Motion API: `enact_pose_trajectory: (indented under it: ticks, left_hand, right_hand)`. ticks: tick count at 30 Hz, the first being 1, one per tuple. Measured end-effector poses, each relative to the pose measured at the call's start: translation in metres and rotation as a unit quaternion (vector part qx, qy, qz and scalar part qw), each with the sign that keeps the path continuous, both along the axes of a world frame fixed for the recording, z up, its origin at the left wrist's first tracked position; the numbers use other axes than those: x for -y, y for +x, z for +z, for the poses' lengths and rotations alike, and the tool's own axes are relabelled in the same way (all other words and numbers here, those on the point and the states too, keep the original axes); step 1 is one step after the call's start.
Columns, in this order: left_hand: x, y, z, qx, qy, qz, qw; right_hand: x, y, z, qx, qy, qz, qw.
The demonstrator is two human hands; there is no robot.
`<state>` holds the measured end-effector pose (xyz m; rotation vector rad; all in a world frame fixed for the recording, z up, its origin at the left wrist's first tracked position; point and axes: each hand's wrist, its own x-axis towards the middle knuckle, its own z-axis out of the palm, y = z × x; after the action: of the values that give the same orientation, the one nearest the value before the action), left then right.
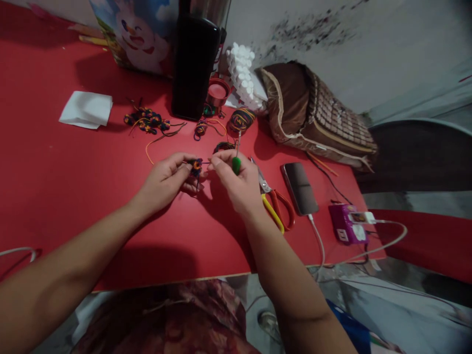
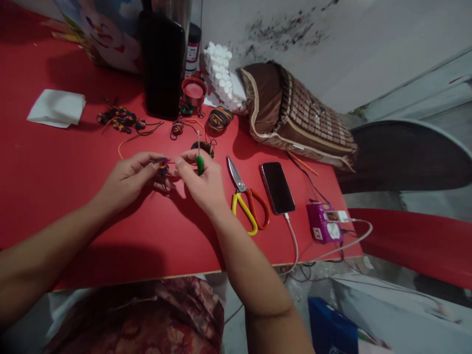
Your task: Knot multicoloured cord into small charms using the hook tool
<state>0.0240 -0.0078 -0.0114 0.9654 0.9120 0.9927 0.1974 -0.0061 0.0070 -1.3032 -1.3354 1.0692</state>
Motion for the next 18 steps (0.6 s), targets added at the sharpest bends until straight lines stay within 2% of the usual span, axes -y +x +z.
enact_pose_trajectory:
  ticks: [3,7,10,14,18]
  left_hand:
    - [0.003,-0.001,-0.002,-0.055,0.053,-0.017,0.997]
    - [0.005,-0.002,0.001,-0.134,0.109,-0.022,0.985]
    - [0.004,-0.002,0.003,-0.143,0.098,-0.011,0.985]
    - [0.002,-0.001,0.003,-0.139,0.085,-0.003,0.987]
    - [0.001,-0.001,0.001,-0.124,0.090,0.001,0.988]
  right_hand:
    - [0.003,-0.005,-0.003,0.024,-0.021,0.045,0.998]
    - [0.000,-0.005,-0.009,0.072,-0.009,0.028,0.997]
    - [-0.003,0.000,-0.009,0.088,0.020,0.012,0.996]
    - [-0.003,0.004,-0.004,0.055,0.045,-0.029,0.997]
    - [0.001,0.001,-0.004,0.079,0.034,0.025,0.996]
